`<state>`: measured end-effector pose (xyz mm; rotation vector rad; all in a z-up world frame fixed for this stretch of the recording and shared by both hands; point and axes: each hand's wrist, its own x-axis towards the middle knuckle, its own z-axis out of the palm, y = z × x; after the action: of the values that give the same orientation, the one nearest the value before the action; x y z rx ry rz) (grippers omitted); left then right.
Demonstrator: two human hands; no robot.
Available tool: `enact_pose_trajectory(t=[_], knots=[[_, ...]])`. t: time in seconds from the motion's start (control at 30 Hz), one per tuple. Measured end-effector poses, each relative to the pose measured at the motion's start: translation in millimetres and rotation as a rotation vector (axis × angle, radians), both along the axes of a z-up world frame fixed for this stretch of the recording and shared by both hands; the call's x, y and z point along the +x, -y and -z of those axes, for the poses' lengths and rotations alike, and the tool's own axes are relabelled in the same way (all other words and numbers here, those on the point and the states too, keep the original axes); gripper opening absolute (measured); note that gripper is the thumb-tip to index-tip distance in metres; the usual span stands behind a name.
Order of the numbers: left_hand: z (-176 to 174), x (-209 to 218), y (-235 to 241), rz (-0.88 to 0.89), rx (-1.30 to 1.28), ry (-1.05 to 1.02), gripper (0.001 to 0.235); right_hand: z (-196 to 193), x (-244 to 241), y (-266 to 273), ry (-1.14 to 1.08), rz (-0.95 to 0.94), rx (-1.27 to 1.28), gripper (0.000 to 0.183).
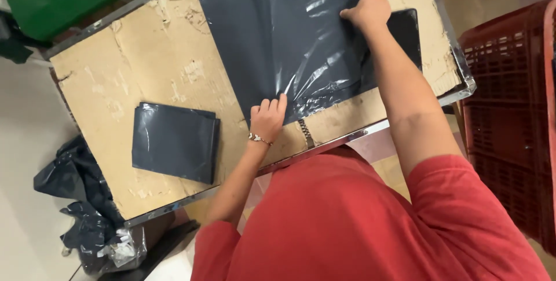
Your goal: Fold large plastic bags and stack them into a storage crate
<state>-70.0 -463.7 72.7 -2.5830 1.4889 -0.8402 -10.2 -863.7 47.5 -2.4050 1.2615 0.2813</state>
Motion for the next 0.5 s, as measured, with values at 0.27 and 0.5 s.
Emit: enact_pose_trajectory(t=[0.27, 0.5], knots=[[-12.4, -15.4, -8.7, 0.041, -0.120, -0.002, 0.022, -11.0, -14.9, 10.6, -0.039, -0.061, 0.039, 0.077], [17.6, -26.0, -16.6, 0.087, -0.242, -0.118, 0.017, 5.9, -14.3, -14.2, -0.153, 0.008, -0.041, 0.095]])
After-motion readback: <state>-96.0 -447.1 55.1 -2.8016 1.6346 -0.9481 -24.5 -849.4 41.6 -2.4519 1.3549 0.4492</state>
